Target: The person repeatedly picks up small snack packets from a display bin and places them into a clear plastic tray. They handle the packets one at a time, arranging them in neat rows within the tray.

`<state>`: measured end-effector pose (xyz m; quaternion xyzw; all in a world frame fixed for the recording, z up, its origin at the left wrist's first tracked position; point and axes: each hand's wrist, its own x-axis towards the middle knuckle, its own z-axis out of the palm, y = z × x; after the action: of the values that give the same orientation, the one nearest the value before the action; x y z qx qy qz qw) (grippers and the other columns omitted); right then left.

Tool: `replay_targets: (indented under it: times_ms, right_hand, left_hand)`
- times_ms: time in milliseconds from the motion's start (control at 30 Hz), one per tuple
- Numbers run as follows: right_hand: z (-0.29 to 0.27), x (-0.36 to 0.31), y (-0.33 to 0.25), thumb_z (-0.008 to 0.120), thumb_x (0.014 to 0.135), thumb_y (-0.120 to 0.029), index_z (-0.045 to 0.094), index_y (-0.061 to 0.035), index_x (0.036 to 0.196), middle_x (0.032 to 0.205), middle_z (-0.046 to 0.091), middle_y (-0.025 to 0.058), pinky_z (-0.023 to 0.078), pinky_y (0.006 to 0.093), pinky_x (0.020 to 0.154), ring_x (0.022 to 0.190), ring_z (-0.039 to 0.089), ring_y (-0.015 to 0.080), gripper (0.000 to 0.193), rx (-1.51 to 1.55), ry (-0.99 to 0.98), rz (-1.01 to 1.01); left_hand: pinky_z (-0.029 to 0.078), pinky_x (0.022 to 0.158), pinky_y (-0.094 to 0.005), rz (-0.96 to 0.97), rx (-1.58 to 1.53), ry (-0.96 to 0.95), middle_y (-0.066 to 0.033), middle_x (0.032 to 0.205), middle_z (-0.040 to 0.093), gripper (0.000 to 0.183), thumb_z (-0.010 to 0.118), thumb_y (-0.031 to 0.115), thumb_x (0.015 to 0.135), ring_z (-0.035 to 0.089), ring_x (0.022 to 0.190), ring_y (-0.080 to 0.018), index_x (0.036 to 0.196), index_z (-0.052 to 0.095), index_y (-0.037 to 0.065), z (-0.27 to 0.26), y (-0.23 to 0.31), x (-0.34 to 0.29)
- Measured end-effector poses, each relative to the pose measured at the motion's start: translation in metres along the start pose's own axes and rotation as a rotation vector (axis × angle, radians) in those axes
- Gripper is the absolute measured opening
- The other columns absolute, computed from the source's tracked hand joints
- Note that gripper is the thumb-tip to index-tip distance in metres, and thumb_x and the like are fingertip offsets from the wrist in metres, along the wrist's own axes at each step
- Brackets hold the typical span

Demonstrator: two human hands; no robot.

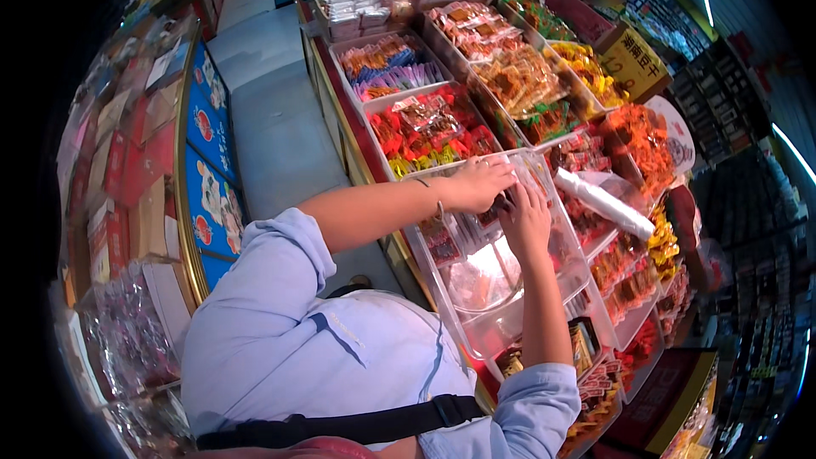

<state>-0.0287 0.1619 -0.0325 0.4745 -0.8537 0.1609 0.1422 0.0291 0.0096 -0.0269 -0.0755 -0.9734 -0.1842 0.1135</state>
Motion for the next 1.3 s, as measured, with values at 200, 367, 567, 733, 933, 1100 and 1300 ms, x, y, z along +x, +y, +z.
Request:
replay_targets:
  times_ms: [200, 367, 567, 733, 933, 1100, 1300]
  right_hand:
    - [-0.035, -0.019, 0.026, 0.06, 0.071, -0.011, 0.048, 0.0011, 0.106, 0.106, 0.051, 0.0168, 0.037, 0.0351, 0.086, 0.098, 0.048, 0.0296, 0.039, 0.128, 0.211, 0.121]
    - [-0.049, -0.088, 0.096, 0.056, 0.076, -0.011, 0.052, 0.0023, 0.094, 0.09, 0.055, 0.0126, 0.042, 0.0304, 0.071, 0.081, 0.053, 0.0212, 0.023, 0.307, 0.512, 0.574]
    - [-0.004, -0.185, 0.094, 0.052, 0.076, -0.016, 0.051, 0.0007, 0.081, 0.079, 0.054, 0.0135, 0.041, 0.033, 0.066, 0.073, 0.052, 0.0255, 0.017, 0.217, 0.477, 0.88]
    - [0.039, -0.231, 0.087, 0.057, 0.071, -0.019, 0.051, -0.0049, 0.095, 0.089, 0.054, 0.0116, 0.037, 0.0413, 0.077, 0.085, 0.049, 0.0311, 0.029, -0.243, 0.319, 0.673]
    - [0.021, -0.217, 0.091, 0.062, 0.064, -0.02, 0.049, -0.0077, 0.1, 0.091, 0.052, 0.011, 0.038, 0.0406, 0.078, 0.09, 0.048, 0.0304, 0.04, -0.346, -0.149, 0.855]
    - [0.024, -0.254, 0.128, 0.061, 0.062, -0.015, 0.056, -0.0084, 0.086, 0.084, 0.056, 0.0113, 0.042, 0.0398, 0.072, 0.083, 0.053, 0.0303, 0.026, -0.019, -0.339, 0.88]
    - [-0.009, -0.247, 0.129, 0.055, 0.076, -0.012, 0.055, 0.0005, 0.098, 0.084, 0.06, 0.0052, 0.044, 0.0276, 0.064, 0.073, 0.056, 0.0125, 0.025, 0.729, 0.309, 0.948]
  left_hand:
    - [0.03, 0.088, -0.0451, -0.036, 0.089, 0.004, -0.0103, 0.124, 0.038, 0.041, 0.045, 0.01, 0.072, 0.034, 0.115, -0.0265, 0.113, 0.044, 0.008, -0.007, 0.011, 0.001]
    - [0.038, 0.08, -0.0382, 0.294, -0.494, 0.136, -0.0101, 0.098, 0.054, 0.03, 0.048, 0.012, 0.07, 0.051, 0.093, -0.0243, 0.099, 0.054, 0.007, -0.019, 0.075, 0.006]
    - [0.044, 0.069, -0.0318, 0.456, -0.978, 0.236, -0.009, 0.081, 0.059, 0.021, 0.051, 0.009, 0.068, 0.056, 0.078, -0.0239, 0.086, 0.059, 0.006, 0.013, 0.147, 0.011]
    - [0.045, 0.067, -0.0298, 0.242, -0.993, 0.162, -0.0088, 0.078, 0.06, 0.017, 0.049, 0.008, 0.068, 0.058, 0.075, -0.0199, 0.081, 0.059, 0.005, 0.035, 0.127, 0.023]
    - [0.044, 0.067, -0.0299, 0.211, -0.929, 0.189, -0.0087, 0.077, 0.059, 0.016, 0.049, 0.008, 0.068, 0.057, 0.074, -0.0204, 0.081, 0.059, 0.005, 0.031, 0.129, 0.022]
    - [0.044, 0.067, -0.0303, 0.238, -0.905, 0.238, -0.0106, 0.079, 0.059, 0.017, 0.049, 0.008, 0.068, 0.056, 0.075, -0.0217, 0.081, 0.059, 0.004, 0.037, 0.126, 0.026]
    - [0.045, 0.07, -0.025, 0.185, -1.143, 0.027, -0.0078, 0.083, 0.06, 0.022, 0.047, 0.004, 0.07, 0.056, 0.077, -0.0131, 0.088, 0.058, 0.0, 0.048, 0.113, 0.037]
